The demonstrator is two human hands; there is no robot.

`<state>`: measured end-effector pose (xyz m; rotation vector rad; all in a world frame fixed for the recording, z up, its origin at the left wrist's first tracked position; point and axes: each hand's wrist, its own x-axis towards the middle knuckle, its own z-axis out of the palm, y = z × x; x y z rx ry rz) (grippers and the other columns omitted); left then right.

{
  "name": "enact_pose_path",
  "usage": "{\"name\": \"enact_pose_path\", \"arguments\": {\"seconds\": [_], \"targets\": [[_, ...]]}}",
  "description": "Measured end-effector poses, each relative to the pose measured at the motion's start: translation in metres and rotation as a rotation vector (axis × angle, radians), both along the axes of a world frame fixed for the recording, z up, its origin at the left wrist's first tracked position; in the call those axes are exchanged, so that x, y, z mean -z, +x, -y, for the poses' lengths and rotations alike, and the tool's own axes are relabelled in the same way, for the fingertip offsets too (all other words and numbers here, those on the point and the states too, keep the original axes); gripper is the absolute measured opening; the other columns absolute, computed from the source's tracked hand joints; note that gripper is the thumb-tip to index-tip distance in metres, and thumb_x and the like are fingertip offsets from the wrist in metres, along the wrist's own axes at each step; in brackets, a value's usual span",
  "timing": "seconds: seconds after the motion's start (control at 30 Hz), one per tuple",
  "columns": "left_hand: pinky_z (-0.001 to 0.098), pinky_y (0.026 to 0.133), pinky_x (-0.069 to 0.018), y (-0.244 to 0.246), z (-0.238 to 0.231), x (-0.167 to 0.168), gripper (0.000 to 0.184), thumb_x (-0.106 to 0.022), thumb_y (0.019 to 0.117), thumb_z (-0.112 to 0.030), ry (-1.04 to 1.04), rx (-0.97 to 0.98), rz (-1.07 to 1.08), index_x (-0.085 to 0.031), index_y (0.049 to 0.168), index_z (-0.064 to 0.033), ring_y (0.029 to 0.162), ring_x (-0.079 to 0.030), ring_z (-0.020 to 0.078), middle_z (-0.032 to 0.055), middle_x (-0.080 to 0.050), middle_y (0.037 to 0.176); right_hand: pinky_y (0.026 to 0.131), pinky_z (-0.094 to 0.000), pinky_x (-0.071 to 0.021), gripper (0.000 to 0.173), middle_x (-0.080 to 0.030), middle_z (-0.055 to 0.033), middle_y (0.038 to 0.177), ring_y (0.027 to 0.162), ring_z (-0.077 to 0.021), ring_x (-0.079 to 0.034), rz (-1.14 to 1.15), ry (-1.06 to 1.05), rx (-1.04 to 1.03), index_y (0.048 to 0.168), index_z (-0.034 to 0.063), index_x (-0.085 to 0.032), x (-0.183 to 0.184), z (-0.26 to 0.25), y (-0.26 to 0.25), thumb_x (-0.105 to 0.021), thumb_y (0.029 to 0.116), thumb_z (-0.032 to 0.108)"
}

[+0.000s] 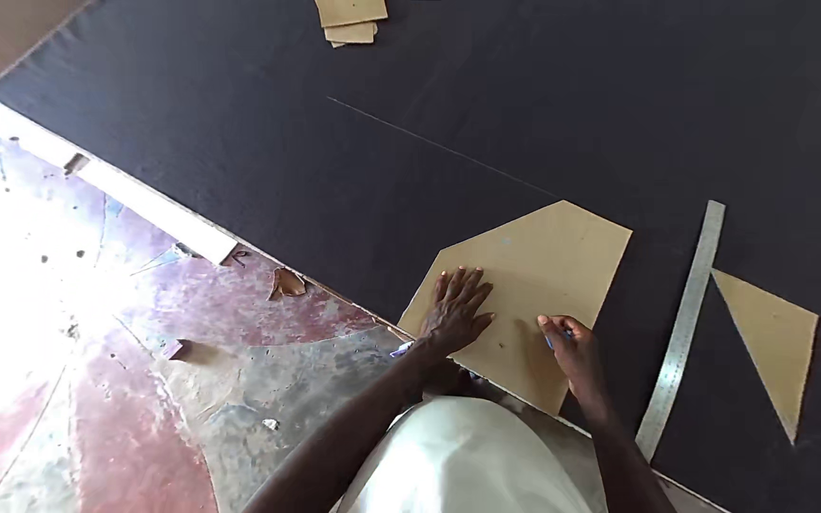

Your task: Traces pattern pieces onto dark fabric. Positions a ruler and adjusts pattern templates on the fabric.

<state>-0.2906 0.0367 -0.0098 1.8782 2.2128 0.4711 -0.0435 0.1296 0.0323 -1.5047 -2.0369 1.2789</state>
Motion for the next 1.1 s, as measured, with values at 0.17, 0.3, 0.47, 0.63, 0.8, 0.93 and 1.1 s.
{"name": "enact_pose_path", "arguments": {"seconds": [0.17,0.3,0.47,0.63,0.8,0.93,1.1], "targets": [[0.0622,0.115,-0.0329,0.001,-0.026,-0.018,0.064,-0.043,0.0988,-0.068,-0.056,-0.038,-0.035,-0.05,0.151,-0.032,0.142,-0.042,0.0357,0.0077,-0.046,0.156,0.08,-0.0459,-0.0626,0.039,-0.068,-0.016,0.12,0.093,-0.0276,-0.071,-0.322,-0.295,-0.044,0.136,0.0061,-0.061,-0.023,-0.039,-0.033,-0.063,0.0979,0.001],[0.0728,0.121,-0.0128,0.0,-0.03,-0.009,0.062,-0.043,0.0991,-0.068,0.005,-0.064,-0.047,-0.05,0.151,-0.0346,0.15,-0.032,0.036,0.0064,-0.045,0.158,0.083,-0.0415,-0.0634,0.027,-0.075,-0.0113,0.104,0.088,-0.0195,-0.073,-0.342,0.044,-0.217,0.119,0.0019,-0.071,-0.023,-0.07,-0.112,-0.072,0.092,0.004],[0.0728,0.122,-0.0024,0.002,-0.03,-0.013,0.07,-0.035,0.1004,-0.069,-0.074,-0.064,-0.042,-0.042,0.157,-0.0297,0.159,-0.012,0.0349,0.003,-0.03,0.169,0.091,-0.047,-0.0581,0.015,-0.075,-0.008,0.104,0.1,-0.0228,-0.072,-0.219,0.436,-0.593,0.107,0.0097,-0.077,-0.008,-0.089,-0.207,-0.067,0.0959,0.01],[0.0735,0.121,-0.0057,0.002,-0.028,-0.011,0.064,-0.036,0.1018,-0.067,-0.005,-0.051,-0.055,-0.05,0.152,-0.0294,0.158,-0.016,0.0349,0.0009,-0.037,0.166,0.091,-0.0446,-0.0568,0.012,-0.075,-0.007,0.101,0.099,-0.0237,-0.071,-0.105,0.513,-0.819,0.101,0.01,-0.076,0.005,-0.103,-0.231,-0.066,0.0945,0.007],[0.0728,0.122,-0.006,0.002,-0.026,-0.015,0.062,-0.039,0.1021,-0.065,-0.01,-0.049,-0.045,-0.051,0.152,-0.0303,0.158,-0.018,0.0339,-0.0009,-0.038,0.165,0.088,-0.0414,-0.0574,0.012,-0.076,-0.0043,0.097,0.095,-0.0207,-0.072,-0.154,0.54,-0.88,0.1,0.0119,-0.077,0.008,-0.106,-0.237,-0.068,0.0946,0.009],[0.0724,0.122,-0.0049,0.0,-0.028,-0.015,0.058,-0.041,0.1016,-0.063,-0.035,-0.047,-0.022,-0.053,0.149,-0.0309,0.156,-0.021,0.0344,-0.0005,-0.04,0.163,0.089,-0.0408,-0.0575,0.011,-0.076,-0.0063,0.098,0.095,-0.0228,-0.071,-0.204,0.57,-0.994,0.101,0.0088,-0.077,0.004,-0.097,-0.247,-0.067,0.096,0.008],[0.073,0.121,-0.0082,0.0,-0.03,-0.007,0.061,-0.038,0.1009,-0.068,0.017,-0.063,-0.037,-0.052,0.149,-0.0351,0.157,-0.019,0.0338,-0.0013,-0.039,0.164,0.088,-0.042,-0.058,0.017,-0.074,-0.0081,0.1,0.097,-0.0259,-0.07,-0.156,0.652,-1.112,0.1,0.0082,-0.077,0.0,-0.116,-0.235,-0.065,0.0904,0.001]]}}
